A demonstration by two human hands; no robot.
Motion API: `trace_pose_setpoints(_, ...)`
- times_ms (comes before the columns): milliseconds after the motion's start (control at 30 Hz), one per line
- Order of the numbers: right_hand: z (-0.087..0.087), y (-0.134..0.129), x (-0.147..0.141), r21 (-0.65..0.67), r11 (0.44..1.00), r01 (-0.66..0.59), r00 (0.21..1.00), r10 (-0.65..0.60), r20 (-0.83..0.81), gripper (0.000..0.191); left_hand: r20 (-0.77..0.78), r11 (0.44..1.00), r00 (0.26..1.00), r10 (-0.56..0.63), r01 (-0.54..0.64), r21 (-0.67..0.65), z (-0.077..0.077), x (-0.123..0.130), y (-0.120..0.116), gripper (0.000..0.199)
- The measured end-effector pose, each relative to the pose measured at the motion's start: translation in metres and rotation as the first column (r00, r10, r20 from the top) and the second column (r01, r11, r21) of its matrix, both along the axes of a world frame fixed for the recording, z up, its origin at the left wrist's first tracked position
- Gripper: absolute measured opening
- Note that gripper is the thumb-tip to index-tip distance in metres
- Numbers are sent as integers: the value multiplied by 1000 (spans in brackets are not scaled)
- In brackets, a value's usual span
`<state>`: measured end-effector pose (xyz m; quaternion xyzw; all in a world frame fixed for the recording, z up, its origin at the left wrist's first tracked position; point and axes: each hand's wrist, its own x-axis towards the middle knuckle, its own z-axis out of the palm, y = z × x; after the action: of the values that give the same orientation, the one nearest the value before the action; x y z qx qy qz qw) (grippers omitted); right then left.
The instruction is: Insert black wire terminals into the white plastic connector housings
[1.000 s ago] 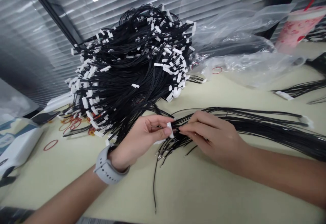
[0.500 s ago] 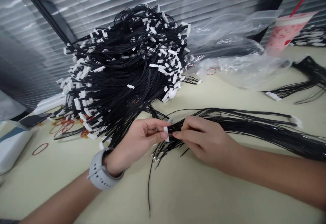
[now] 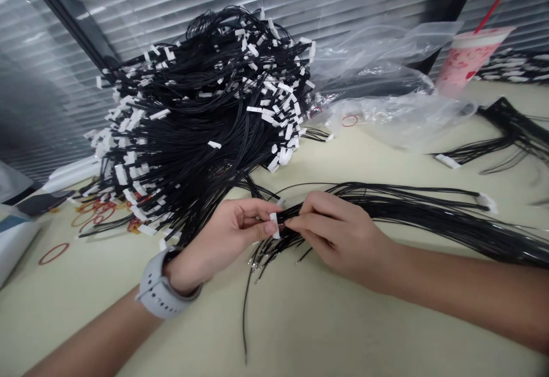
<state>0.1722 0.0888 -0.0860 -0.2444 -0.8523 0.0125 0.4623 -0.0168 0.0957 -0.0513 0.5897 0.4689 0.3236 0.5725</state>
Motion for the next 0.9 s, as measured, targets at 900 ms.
trace_pose_setpoints(900,34,6,24,-318,944,91,995,-100,-10,9,-15,997,999,40,-39,70,1,-4,1,24)
